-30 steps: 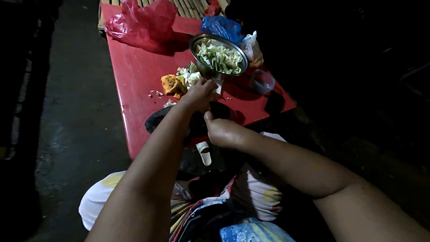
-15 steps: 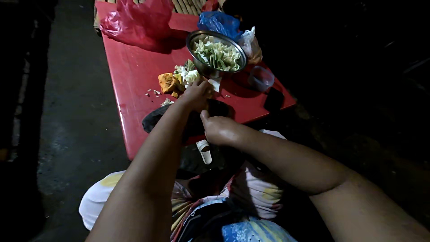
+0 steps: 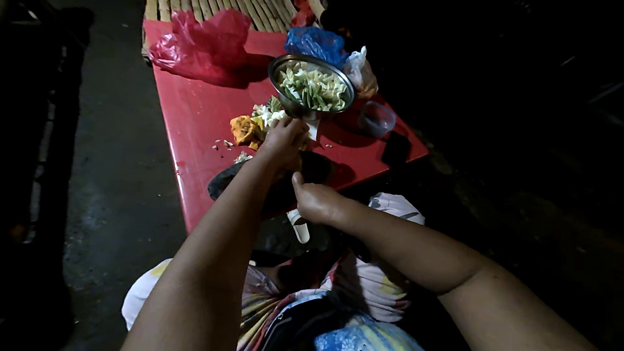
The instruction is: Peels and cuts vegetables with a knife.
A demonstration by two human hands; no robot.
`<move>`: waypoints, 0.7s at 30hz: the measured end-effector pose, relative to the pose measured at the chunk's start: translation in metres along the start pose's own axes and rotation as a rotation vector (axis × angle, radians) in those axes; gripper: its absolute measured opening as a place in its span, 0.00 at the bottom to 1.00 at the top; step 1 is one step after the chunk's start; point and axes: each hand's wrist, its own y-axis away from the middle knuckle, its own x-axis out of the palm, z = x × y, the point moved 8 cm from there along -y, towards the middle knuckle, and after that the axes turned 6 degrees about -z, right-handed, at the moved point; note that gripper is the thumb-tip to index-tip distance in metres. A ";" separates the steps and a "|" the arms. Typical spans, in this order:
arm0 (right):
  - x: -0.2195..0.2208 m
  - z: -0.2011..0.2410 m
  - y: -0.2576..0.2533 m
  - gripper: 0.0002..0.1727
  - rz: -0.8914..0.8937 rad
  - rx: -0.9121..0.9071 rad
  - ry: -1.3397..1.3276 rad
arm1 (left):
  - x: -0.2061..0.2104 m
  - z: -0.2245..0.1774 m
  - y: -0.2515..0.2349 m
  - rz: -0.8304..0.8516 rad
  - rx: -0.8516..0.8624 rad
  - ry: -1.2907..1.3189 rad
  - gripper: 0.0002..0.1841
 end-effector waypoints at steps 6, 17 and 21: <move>-0.004 -0.009 0.011 0.13 0.037 0.016 -0.038 | -0.072 -0.015 0.035 -0.228 0.066 0.115 0.14; -0.006 -0.039 0.012 0.22 -0.027 -0.015 -0.405 | -0.051 0.016 0.132 0.097 -0.019 -0.228 0.17; -0.008 -0.046 0.019 0.23 -0.023 -0.148 -0.722 | -0.066 0.010 0.142 -0.067 -0.041 -0.257 0.17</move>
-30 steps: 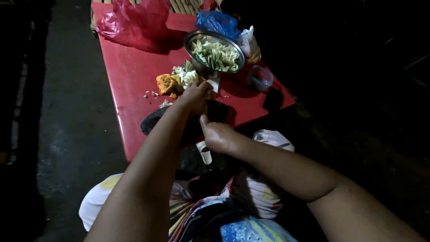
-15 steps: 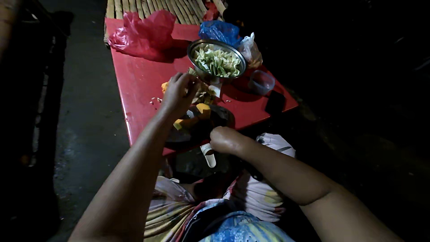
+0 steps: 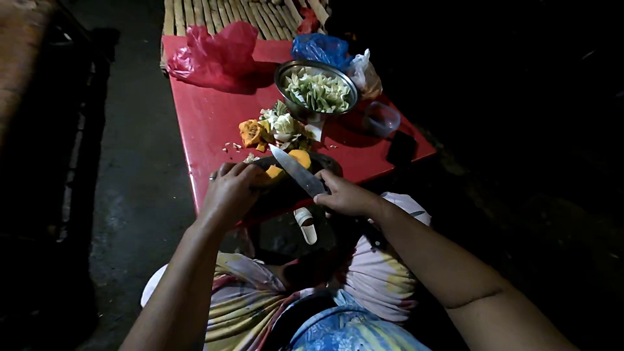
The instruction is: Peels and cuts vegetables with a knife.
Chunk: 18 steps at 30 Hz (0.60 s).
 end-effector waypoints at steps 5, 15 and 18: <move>0.007 0.001 0.008 0.38 0.059 -0.065 -0.282 | -0.011 -0.009 0.017 -0.217 -0.022 -0.013 0.14; 0.029 -0.007 0.015 0.35 0.077 -0.014 -0.203 | -0.002 0.005 0.044 -0.248 -0.232 0.225 0.21; 0.023 0.002 0.018 0.36 0.018 -0.104 0.142 | -0.007 0.006 0.045 -0.325 -0.320 0.286 0.30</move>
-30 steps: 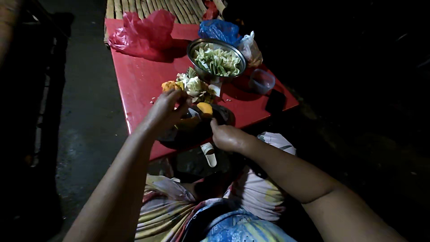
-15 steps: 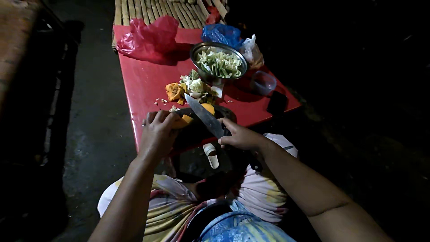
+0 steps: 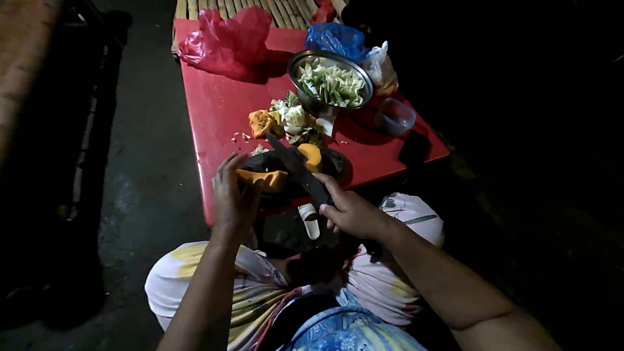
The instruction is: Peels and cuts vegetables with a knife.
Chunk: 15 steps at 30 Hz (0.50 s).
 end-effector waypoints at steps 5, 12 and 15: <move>-0.007 0.022 0.004 0.33 -0.098 -0.060 0.410 | 0.004 -0.002 -0.003 -0.124 -0.102 0.241 0.40; -0.001 0.020 0.004 0.29 -0.108 -0.019 0.520 | 0.013 -0.010 -0.003 -0.153 -0.050 0.117 0.35; -0.004 0.019 0.003 0.30 -0.140 -0.044 0.503 | 0.013 -0.007 -0.003 -0.145 -0.047 0.131 0.31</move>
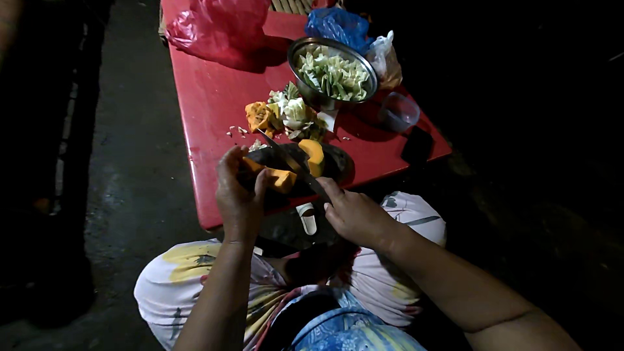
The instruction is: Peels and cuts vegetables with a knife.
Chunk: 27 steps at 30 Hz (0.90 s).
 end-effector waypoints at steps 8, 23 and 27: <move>0.003 0.005 0.002 0.29 0.045 -0.031 0.019 | 0.011 -0.007 -0.002 -0.021 0.003 -0.033 0.27; -0.005 0.000 -0.008 0.24 0.123 0.015 0.158 | 0.022 -0.014 -0.011 0.059 -0.022 -0.409 0.19; -0.013 0.000 -0.011 0.21 0.061 -0.010 0.145 | 0.019 -0.010 -0.020 0.033 -0.016 -0.423 0.18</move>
